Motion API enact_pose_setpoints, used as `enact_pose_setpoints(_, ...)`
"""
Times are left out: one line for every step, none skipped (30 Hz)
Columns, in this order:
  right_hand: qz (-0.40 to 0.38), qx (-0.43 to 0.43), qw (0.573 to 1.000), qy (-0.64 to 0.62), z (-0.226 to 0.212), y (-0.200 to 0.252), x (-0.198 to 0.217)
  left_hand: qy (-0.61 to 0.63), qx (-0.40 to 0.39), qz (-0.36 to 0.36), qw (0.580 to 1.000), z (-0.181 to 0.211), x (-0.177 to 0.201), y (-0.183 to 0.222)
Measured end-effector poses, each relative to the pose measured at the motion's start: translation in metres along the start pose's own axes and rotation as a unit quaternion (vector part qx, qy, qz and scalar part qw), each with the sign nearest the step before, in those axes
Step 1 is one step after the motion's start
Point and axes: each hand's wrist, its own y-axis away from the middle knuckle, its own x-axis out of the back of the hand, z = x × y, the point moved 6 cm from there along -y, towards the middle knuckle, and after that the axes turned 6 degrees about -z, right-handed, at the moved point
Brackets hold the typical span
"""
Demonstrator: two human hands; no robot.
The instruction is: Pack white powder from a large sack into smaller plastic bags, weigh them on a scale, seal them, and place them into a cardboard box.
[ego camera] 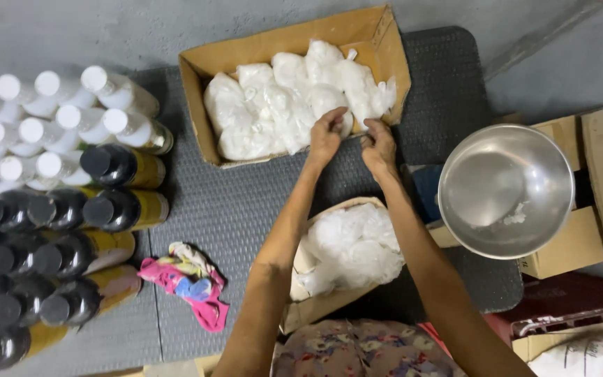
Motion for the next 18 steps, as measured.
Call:
enact_pose_setpoints(-0.010,-0.018,0.999,-0.050,-0.004,0.008,0.001,0.059,0.041,-0.005,0.997,-0.017,0.004,0.008)
enact_pose_setpoints(-0.021,-0.036,0.994,-0.099,-0.008,0.016,0.001,0.119,0.082,-0.009,0.990,-0.034,0.008,0.017)
enact_pose_setpoints(-0.026,-0.036,0.994,-0.100,-0.014,0.023,0.004,0.117,0.085,-0.005,0.989,-0.039,0.020,0.033)
enact_pose_setpoints(-0.037,-0.025,0.992,-0.120,-0.021,0.031,0.007,0.191,0.085,-0.018,0.978,-0.044,0.028,0.049)
enact_pose_setpoints(-0.050,-0.017,0.989,-0.141,-0.027,0.042,0.009,0.264,0.087,-0.031,0.960,-0.049,0.036,0.070)
enact_pose_setpoints(-0.058,-0.020,0.988,-0.141,-0.030,0.047,0.014,0.264,0.093,-0.025,0.960,-0.036,0.053,0.090)
enact_pose_setpoints(-0.068,0.012,0.986,-0.153,-0.036,0.056,0.019,0.260,0.115,-0.025,0.958,-0.024,0.068,0.114)
enact_pose_setpoints(-0.079,0.044,0.982,-0.165,-0.041,0.065,0.024,0.257,0.137,-0.025,0.956,-0.012,0.082,0.139)
enact_pose_setpoints(-0.089,0.037,0.981,-0.166,-0.045,0.075,0.027,0.257,0.147,-0.018,0.955,0.003,0.092,0.162)
enact_pose_setpoints(-0.093,0.058,0.978,-0.177,-0.051,0.085,0.033,0.252,0.138,0.003,0.958,0.020,0.104,0.184)
enact_pose_setpoints(-0.097,0.079,0.974,-0.189,-0.058,0.093,0.039,0.246,0.128,0.024,0.961,0.039,0.116,0.203)
enact_pose_setpoints(-0.107,0.075,0.973,-0.191,-0.067,0.111,0.046,0.244,0.136,0.031,0.960,0.048,0.117,0.226)
enact_pose_setpoints(-0.112,0.085,0.973,-0.182,-0.079,0.125,0.054,0.263,0.147,0.055,0.952,0.057,0.119,0.245)
enact_pose_setpoints(-0.117,0.096,0.973,-0.174,-0.092,0.139,0.063,0.280,0.158,0.078,0.944,0.068,0.122,0.265)
enact_pose_setpoints(-0.123,0.101,0.971,-0.176,-0.094,0.156,0.067,0.277,0.156,0.086,0.944,0.068,0.119,0.281)
enact_pose_setpoints(-0.134,0.121,0.973,-0.143,-0.097,0.173,0.070,0.289,0.171,0.080,0.939,0.068,0.113,0.297)
enact_pose_setpoints(-0.145,0.140,0.973,-0.108,-0.100,0.191,0.075,0.301,0.186,0.074,0.932,0.067,0.106,0.314)
enact_pose_setpoints(-0.150,0.145,0.972,-0.110,-0.099,0.211,0.079,0.299,0.184,0.081,0.933,0.067,0.096,0.328)
